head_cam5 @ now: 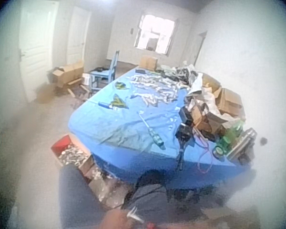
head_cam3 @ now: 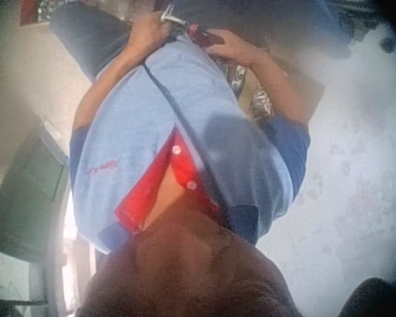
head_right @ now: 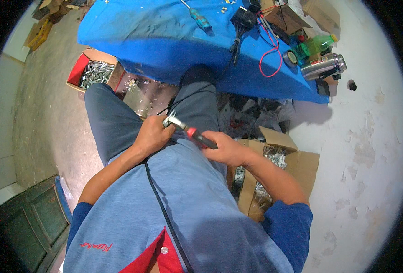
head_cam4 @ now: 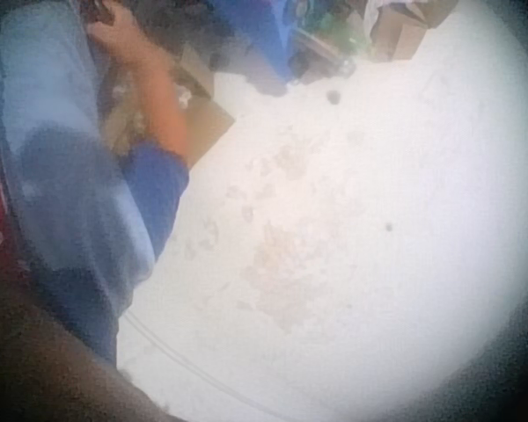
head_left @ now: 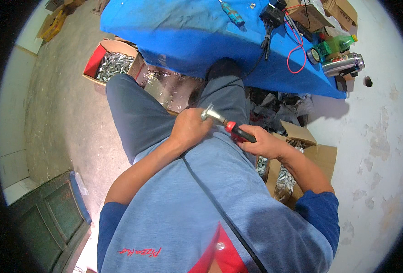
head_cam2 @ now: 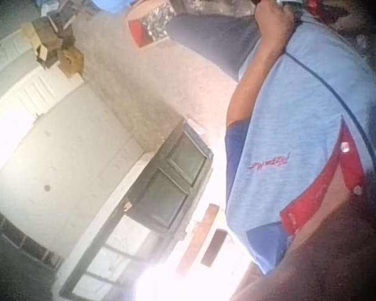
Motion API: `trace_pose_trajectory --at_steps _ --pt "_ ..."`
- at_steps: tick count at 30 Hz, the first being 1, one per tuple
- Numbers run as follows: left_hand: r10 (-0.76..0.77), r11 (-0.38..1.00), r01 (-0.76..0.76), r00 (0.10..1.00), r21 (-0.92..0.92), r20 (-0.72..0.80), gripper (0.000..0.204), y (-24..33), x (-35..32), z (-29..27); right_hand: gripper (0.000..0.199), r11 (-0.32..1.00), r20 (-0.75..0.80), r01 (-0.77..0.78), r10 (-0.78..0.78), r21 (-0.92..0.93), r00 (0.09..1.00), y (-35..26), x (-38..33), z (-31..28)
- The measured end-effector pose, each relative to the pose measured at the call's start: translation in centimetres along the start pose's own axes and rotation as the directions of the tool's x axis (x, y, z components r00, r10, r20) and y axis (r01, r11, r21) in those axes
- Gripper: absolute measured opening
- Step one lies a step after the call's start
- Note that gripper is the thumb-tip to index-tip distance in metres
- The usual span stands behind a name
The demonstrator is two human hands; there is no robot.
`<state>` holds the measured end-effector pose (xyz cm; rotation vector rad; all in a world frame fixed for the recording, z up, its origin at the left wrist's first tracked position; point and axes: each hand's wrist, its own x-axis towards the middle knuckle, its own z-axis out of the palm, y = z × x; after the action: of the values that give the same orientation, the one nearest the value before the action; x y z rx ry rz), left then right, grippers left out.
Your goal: The person unscrews a metal part from a larger component using a screwdriver and then uses pliers to pull out a small internal piece.
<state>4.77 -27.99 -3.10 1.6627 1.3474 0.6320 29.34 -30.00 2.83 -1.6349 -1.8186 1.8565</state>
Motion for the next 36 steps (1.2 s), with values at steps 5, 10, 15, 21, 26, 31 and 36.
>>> trace_pose_trajectory --at_steps 5,10,15,21,26,31,36 --pt "-0.050 0.994 0.053 0.998 -0.093 0.031 0.029 1.8 -0.6 -1.1 0.044 0.996 -0.423 0.066 -0.086 -0.062 0.902 2.0 -0.3 -1.1" --pt "-0.073 0.970 0.062 0.997 -0.235 -0.037 0.031 0.3 -0.3 -0.3 0.060 0.819 -0.137 0.115 -0.044 0.562 0.990 -0.3 -0.2 -1.5" --pt "-0.078 0.968 0.073 0.997 -0.238 -0.012 0.030 0.7 -0.3 -0.9 0.048 0.901 0.063 0.038 -0.072 0.432 0.995 -3.8 -0.7 0.1" --pt "-0.100 0.964 0.086 0.994 -0.253 -0.043 0.032 0.3 -0.3 -0.5 0.040 0.952 0.171 -0.011 -0.044 0.305 0.984 -3.9 -1.7 -0.3" --pt "-0.051 0.973 0.031 0.995 -0.229 -0.082 0.030 0.6 -0.3 -0.6 0.028 0.962 -0.095 0.077 -0.053 0.264 0.994 -4.1 -1.2 0.8" --pt "-0.017 0.978 0.006 0.999 -0.207 -0.052 0.027 0.6 -0.1 -0.2 0.026 0.927 -0.495 0.363 -0.271 0.097 0.825 -3.9 3.5 2.7" --pt "-0.051 0.982 0.049 0.999 -0.181 -0.011 0.026 1.3 -0.4 -1.3 0.030 0.845 -0.500 0.455 -0.275 0.282 0.821 -5.9 6.5 3.2"
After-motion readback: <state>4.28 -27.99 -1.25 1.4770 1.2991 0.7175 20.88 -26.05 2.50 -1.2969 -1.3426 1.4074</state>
